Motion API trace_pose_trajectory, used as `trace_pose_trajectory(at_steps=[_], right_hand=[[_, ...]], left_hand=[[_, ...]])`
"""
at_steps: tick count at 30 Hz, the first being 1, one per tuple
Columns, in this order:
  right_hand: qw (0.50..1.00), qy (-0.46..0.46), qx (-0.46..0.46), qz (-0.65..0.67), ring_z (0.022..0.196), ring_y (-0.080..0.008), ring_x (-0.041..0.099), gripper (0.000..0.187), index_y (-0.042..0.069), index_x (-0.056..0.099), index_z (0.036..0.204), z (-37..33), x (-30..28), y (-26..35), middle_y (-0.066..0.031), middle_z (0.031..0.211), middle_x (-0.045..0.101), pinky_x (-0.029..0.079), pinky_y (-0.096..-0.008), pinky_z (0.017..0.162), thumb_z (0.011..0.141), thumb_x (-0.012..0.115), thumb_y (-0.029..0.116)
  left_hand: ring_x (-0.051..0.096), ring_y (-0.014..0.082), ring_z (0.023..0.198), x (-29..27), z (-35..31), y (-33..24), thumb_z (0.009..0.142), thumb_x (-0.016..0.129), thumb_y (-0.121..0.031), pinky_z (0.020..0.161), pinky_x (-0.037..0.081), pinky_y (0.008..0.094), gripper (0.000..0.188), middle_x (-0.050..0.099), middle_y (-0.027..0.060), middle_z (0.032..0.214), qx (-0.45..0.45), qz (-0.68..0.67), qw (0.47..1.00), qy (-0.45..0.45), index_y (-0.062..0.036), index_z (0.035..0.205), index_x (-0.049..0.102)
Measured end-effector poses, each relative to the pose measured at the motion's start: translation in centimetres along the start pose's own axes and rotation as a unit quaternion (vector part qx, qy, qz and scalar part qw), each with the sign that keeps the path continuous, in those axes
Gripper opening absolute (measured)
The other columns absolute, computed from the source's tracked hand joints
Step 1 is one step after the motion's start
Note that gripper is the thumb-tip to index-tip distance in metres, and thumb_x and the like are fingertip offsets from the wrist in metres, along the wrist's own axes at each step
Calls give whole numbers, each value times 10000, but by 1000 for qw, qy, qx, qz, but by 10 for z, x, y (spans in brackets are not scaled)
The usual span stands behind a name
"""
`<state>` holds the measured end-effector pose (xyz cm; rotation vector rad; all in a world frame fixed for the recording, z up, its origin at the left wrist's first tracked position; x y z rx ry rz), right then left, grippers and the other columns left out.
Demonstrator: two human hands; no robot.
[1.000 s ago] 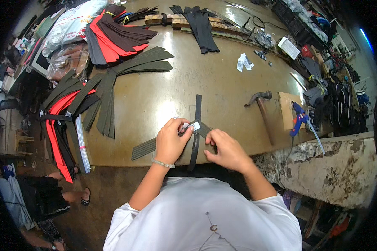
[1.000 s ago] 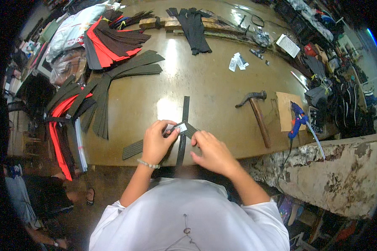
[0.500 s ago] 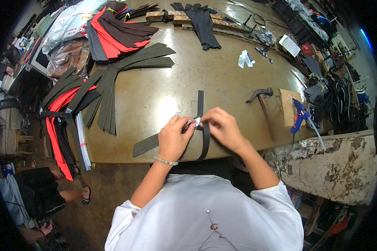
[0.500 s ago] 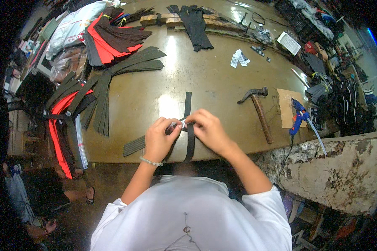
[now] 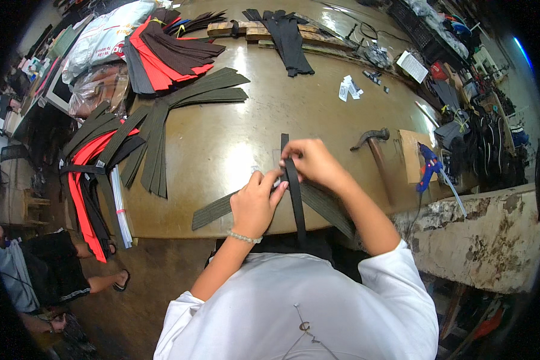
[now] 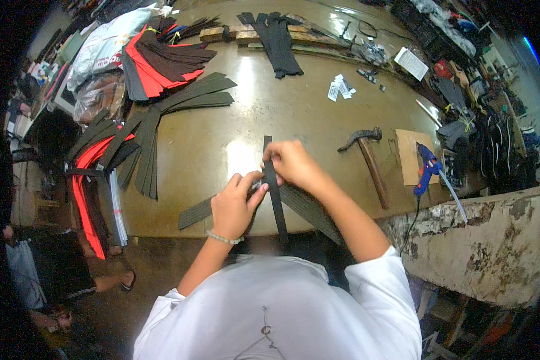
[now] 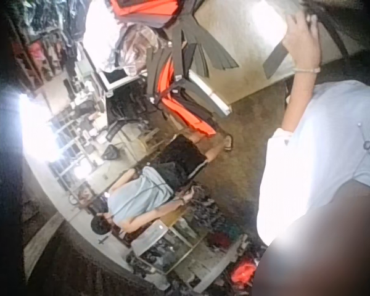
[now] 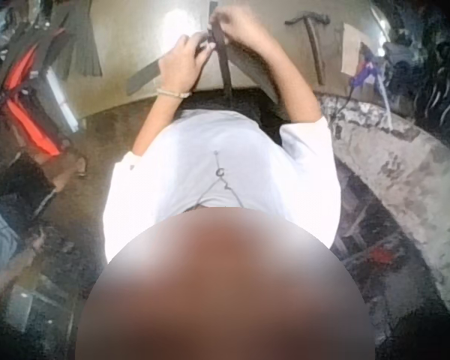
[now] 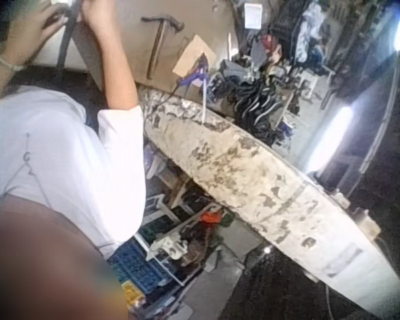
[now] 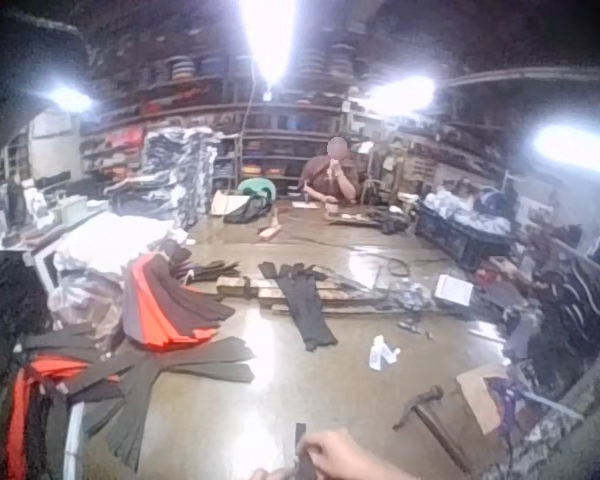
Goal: The person assembles a strap by applying hot glue to black fabric strips and attaching small white labels. They repeatedly pick up strips, apply glue, press the label, and place the finished piece aside.
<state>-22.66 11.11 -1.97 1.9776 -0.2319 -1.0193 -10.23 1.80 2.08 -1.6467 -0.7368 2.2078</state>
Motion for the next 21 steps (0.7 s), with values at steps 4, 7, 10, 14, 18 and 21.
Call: trace_pose_trajectory(at_steps=[4, 7, 10, 14, 18, 21], right_hand=[[958, -254, -125, -43, 838, -267, 702, 253, 32, 681, 1128, 11, -63, 36, -168, 956, 722, 547, -358, 738, 889, 659, 112], [906, -397, -107, -98, 1009, -309, 664, 407, 8, 576, 1285, -36, -114, 10, -213, 1149, 667, 519, -384, 873, 922, 629, 185], [778, -520, -1, -353, 1165, -388, 552, 470, -39, 547, 1269, -127, -143, -27, -259, 1300, 553, 419, -473, 983, 943, 607, 295], [874, -378, 136, -274, 941, -417, 631, 443, -48, 587, 1087, -154, -130, -79, -280, 1015, 634, 469, -530, 778, 982, 543, 380], [929, -367, 22, -43, 626, -499, 606, 398, -29, 582, 864, -163, -72, -14, -302, 639, 568, 449, -530, 514, 1009, 499, 332], [970, -196, 14, -146, 700, -504, 599, 293, -21, 520, 921, -131, 10, 29, -310, 747, 605, 487, -500, 581, 997, 531, 261]], left_hand=[[593, 219, 588, 3, -3, -13, 898, 661, -332, 492, 467, 356, 336, 528, 54, 778, 65, 82, 994, -14, -254, 1225, 646], [595, 219, 589, 2, -3, -18, 914, 641, -311, 476, 465, 356, 350, 516, 61, 773, 81, 107, 991, -18, -265, 1260, 630], [610, 233, 617, 3, -1, -16, 919, 631, -292, 500, 479, 371, 350, 529, 66, 783, 67, 87, 994, 14, -258, 1268, 624], [628, 266, 689, -11, -3, -2, 904, 643, -265, 598, 506, 403, 349, 556, 75, 793, 27, -13, 999, 33, -228, 1251, 625], [617, 283, 729, -39, -11, 17, 880, 663, -232, 645, 493, 405, 275, 561, 83, 778, 24, 8, 999, -30, -193, 1152, 672], [592, 275, 698, -40, -18, 23, 864, 679, -230, 611, 462, 393, 195, 550, 76, 761, 30, 27, 998, -45, -182, 1048, 720]])
Point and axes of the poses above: each hand's wrist, its own z-axis towards the middle knuckle, its own x-axis out of the palm, y = z × x, the point moved 10 cm from there along z, towards the middle knuckle
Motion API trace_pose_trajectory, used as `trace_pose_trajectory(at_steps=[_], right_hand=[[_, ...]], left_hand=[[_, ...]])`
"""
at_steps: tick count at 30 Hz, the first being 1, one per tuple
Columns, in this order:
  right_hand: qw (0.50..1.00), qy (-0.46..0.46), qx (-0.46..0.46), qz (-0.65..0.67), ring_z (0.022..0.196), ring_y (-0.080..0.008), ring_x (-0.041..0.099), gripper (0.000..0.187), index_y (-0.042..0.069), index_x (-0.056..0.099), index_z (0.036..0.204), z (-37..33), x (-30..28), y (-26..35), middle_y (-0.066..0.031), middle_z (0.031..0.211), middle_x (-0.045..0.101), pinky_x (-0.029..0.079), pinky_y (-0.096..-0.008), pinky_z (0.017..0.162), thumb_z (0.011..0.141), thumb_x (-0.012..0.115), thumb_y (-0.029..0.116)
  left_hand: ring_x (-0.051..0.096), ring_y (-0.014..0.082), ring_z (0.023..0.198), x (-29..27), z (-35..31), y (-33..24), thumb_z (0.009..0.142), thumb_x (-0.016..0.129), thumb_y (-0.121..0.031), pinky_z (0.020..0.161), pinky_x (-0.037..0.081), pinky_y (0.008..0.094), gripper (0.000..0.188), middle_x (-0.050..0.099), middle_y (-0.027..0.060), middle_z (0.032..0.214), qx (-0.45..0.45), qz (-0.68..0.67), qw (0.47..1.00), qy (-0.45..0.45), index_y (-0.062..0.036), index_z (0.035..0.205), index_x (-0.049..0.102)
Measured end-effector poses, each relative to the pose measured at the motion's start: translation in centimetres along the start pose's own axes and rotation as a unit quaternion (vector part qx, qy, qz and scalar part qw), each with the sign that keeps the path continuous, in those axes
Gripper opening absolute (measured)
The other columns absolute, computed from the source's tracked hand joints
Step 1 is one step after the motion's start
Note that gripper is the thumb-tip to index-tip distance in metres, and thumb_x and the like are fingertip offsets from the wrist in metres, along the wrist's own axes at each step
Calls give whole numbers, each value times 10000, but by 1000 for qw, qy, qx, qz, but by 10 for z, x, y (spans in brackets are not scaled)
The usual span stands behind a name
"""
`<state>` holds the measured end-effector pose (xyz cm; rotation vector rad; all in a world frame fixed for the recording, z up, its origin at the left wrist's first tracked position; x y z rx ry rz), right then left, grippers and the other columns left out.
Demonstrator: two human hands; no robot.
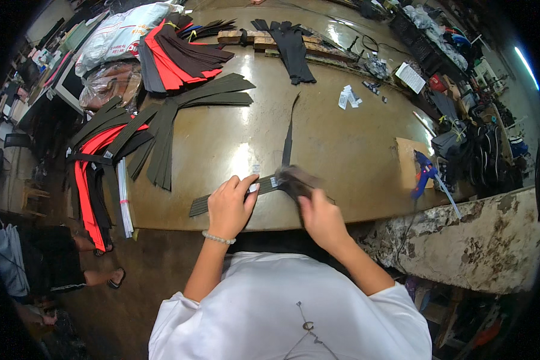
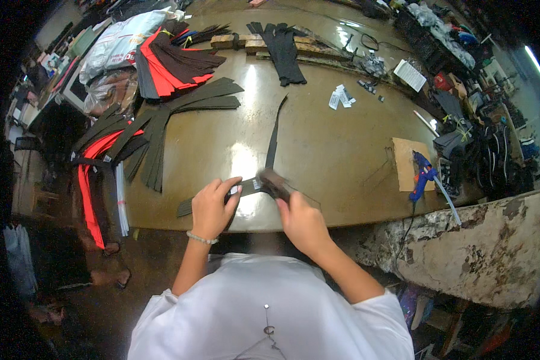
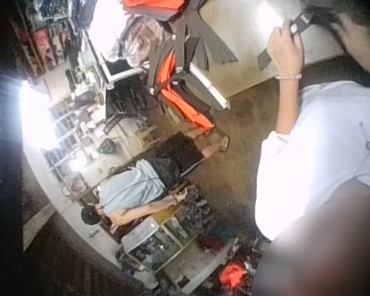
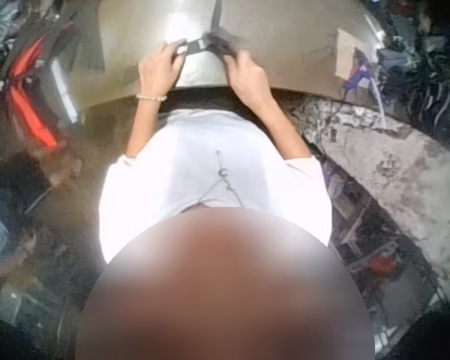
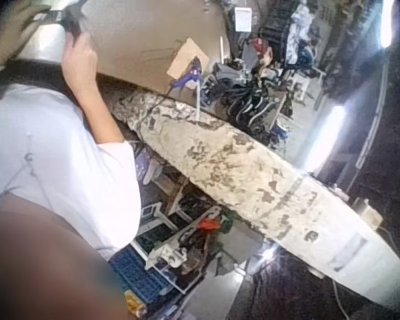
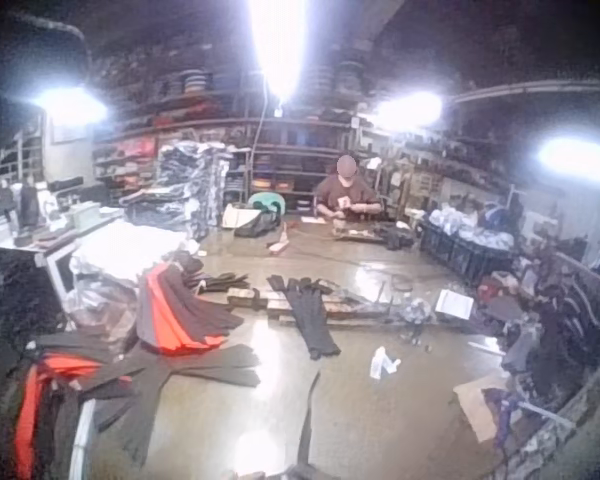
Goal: The person assembles a strap by applying hot glue to black fabric strips and attaching small white labels. They repeatedly pick up strips, apply glue, press the label, and place the finished piece aside.
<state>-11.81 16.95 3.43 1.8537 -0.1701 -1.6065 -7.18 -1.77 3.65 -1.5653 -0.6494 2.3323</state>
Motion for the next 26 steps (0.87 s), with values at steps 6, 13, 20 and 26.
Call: trace_pose_trajectory(at_steps=[6, 13, 20, 26], right_hand=[[985, -111, -68, 117, 729, -513, 613, 352, -16, 538, 942, -14, -36, 19, -310, 800, 630, 492, -570, 617, 997, 520, 331], [999, 16, 24, 44, 747, -514, 583, 367, -2, 595, 939, 5, -11, -16, -300, 784, 613, 464, -503, 623, 1007, 516, 350], [924, -293, 115, -218, 980, -397, 605, 435, -9, 613, 1100, 31, -108, -143, -206, 1049, 642, 480, -471, 820, 988, 529, 402], [900, -285, 160, -289, 1025, -354, 587, 414, 38, 598, 1153, 31, -102, -184, -193, 1083, 611, 480, -470, 829, 989, 523, 411]], left_hand=[[572, 219, 737, 3, -3, -2, 836, 702, -212, 665, 423, 366, 232, 539, 39, 778, 20, 27, 999, -13, -184, 1067, 715], [532, 244, 856, 7, -3, -9, 833, 717, -278, 774, 370, 376, 287, 542, 73, 884, 49, 49, 998, 2, -127, 1073, 675], [520, 318, 953, 31, 40, -17, 862, 681, -181, 853, 446, 403, 180, 529, 121, 951, 121, -99, 985, 74, -64, 976, 605], [545, 326, 1008, -8, 134, -37, 835, 694, -180, 855, 486, 403, 162, 543, 130, 980, 183, -56, 982, 4, -96, 940, 603]])
Point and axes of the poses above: each hand's wrist, its own z-axis towards the middle knuckle, its own x-axis out of the palm, y = z × x, the point moved 10 cm from there along z, towards the middle knuckle
